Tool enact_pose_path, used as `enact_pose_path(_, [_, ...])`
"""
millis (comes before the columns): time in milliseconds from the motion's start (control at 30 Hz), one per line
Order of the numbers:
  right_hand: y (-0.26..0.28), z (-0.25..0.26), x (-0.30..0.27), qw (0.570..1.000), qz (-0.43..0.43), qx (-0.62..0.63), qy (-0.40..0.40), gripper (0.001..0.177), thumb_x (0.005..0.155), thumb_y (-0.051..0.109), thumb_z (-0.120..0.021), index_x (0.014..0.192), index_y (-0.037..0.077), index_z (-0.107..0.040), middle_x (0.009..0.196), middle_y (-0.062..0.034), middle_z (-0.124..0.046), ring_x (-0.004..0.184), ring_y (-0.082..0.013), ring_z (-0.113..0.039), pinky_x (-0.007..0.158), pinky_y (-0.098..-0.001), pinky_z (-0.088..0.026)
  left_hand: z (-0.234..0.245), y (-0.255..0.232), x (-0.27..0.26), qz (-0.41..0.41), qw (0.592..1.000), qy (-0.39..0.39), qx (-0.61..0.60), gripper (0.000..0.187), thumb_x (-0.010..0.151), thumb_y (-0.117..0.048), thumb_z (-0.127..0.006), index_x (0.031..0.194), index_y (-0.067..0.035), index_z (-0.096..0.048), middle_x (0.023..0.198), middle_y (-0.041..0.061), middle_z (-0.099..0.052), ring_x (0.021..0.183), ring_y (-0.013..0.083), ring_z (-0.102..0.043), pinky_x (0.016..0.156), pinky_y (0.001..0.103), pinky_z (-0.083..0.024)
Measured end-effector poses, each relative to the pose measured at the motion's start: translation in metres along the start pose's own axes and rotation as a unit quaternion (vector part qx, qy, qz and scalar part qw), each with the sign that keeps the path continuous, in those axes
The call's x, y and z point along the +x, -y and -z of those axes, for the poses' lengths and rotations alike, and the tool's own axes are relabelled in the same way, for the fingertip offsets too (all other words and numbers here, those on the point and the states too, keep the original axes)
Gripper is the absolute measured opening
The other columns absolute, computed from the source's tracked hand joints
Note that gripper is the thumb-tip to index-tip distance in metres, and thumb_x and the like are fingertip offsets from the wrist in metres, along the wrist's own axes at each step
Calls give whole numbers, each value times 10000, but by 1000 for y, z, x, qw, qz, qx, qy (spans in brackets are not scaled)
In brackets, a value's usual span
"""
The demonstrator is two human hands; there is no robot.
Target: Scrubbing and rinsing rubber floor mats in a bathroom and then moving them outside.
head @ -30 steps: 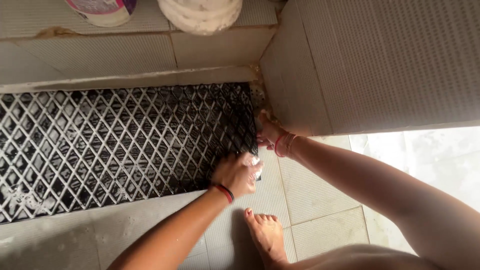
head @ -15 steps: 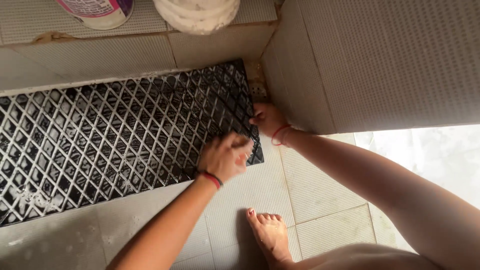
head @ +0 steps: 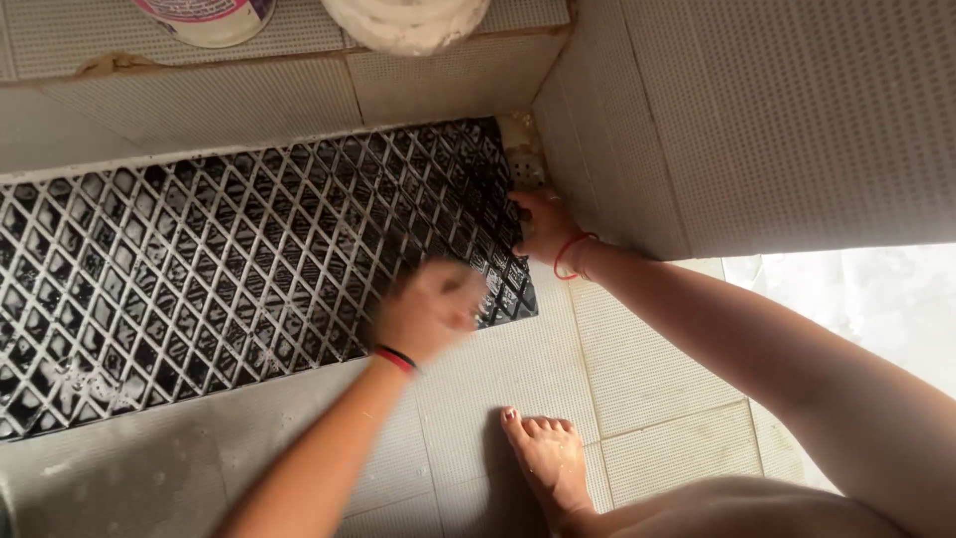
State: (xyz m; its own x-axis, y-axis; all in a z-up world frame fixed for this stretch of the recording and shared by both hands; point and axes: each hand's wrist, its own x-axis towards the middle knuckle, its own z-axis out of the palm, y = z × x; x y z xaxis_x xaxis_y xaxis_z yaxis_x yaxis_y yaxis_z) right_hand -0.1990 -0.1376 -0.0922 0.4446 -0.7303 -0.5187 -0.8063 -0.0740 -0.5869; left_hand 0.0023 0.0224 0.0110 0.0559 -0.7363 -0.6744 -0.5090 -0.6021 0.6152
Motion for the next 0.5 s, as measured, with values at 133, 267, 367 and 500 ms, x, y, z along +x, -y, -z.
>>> enact_pose_path(133, [11, 5, 0, 996, -80, -5, 25, 954, 729, 59, -837, 1552, 209, -379, 1513, -131, -423, 1218, -265, -611, 1034, -353, -548, -71, 61, 34, -386, 915, -43, 112, 455, 736, -243, -826, 1176, -281, -719, 1261, 13, -646, 854, 114, -698, 539, 233, -600])
enact_pose_path(267, [1, 4, 0, 999, -41, 4, 18, 1000, 693, 80, -872, 1560, 190, -387, 1439, -133, -514, 1112, -232, -613, 958, -347, -561, 17, 55, 40, -194, 966, -118, 119, 286, 860, -307, -739, 1137, -237, -722, 1007, 27, -740, 838, 152, -725, 693, 299, -592])
enact_pose_path(367, [5, 4, 0, 999, -36, 3, 31, 982, 712, 132, -860, 1567, 169, -377, 1380, -132, -557, 1038, -211, -643, 931, -333, -569, 88, 89, 44, -71, 939, -269, 203, 296, 779, -321, -799, 1062, -235, -791, 1114, 39, -720, 852, 220, -707, 711, 370, -591])
enact_pose_path(500, [-3, -4, 6, 1000, -19, -14, 17, 898, 800, 296, -854, 1541, 132, -375, 1357, -160, -461, 1024, -216, -614, 890, -339, -556, 95, 92, 32, 8, 917, -362, 166, 335, 728, -402, -872, 1006, -227, -809, 1170, 106, -688, 855, 270, -689, 696, 399, -590])
